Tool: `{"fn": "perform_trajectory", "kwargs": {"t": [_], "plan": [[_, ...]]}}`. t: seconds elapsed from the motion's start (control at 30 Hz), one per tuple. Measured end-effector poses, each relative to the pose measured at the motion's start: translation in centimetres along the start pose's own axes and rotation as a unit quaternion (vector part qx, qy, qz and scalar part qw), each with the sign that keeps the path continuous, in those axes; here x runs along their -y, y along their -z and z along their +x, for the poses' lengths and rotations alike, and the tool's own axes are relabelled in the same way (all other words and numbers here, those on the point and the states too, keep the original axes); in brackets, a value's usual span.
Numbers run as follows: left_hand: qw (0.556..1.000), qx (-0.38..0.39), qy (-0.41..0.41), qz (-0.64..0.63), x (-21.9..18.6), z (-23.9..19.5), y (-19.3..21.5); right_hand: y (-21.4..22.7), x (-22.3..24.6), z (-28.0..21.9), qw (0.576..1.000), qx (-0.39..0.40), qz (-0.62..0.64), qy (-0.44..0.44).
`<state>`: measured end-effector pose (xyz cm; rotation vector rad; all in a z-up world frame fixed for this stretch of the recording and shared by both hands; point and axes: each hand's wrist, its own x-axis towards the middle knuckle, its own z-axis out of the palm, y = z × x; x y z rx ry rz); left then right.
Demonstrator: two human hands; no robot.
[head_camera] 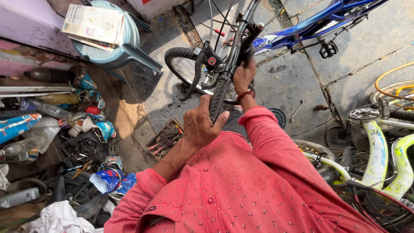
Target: The person wipes the frame, handlebars, and other parts of a blue bicycle using a dark cloth. They move around the bicycle to reach different areas, including the rear rack and front fork, and also wipe their hands with the cloth.
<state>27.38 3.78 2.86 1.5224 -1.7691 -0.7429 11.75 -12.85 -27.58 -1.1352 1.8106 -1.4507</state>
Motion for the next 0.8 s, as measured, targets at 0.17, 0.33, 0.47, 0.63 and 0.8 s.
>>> {"fn": "perform_trajectory", "kwargs": {"t": [0.17,0.33,0.47,0.63,0.8], "plan": [[0.999,0.029,0.009,0.01,-0.3,0.2,0.3,2.4,-1.8,-4.5,0.989,0.105,-0.101,0.025],[0.998,0.06,0.021,0.02,-0.5,0.6,1.0,2.3,-2.3,-3.4,0.97,0.14,0.136,-0.142],[0.997,0.052,0.02,0.045,-0.9,0.5,0.7,-1.3,-4.5,-0.1,0.93,0.239,0.112,-0.256],[0.993,0.072,0.078,0.046,-1.6,0.0,-0.3,-1.5,-5.9,0.9,0.904,0.277,0.139,-0.295],[0.997,0.052,0.059,-0.017,-1.6,0.4,-0.4,2.8,-5.0,-2.7,0.931,0.254,0.185,-0.184]]}}
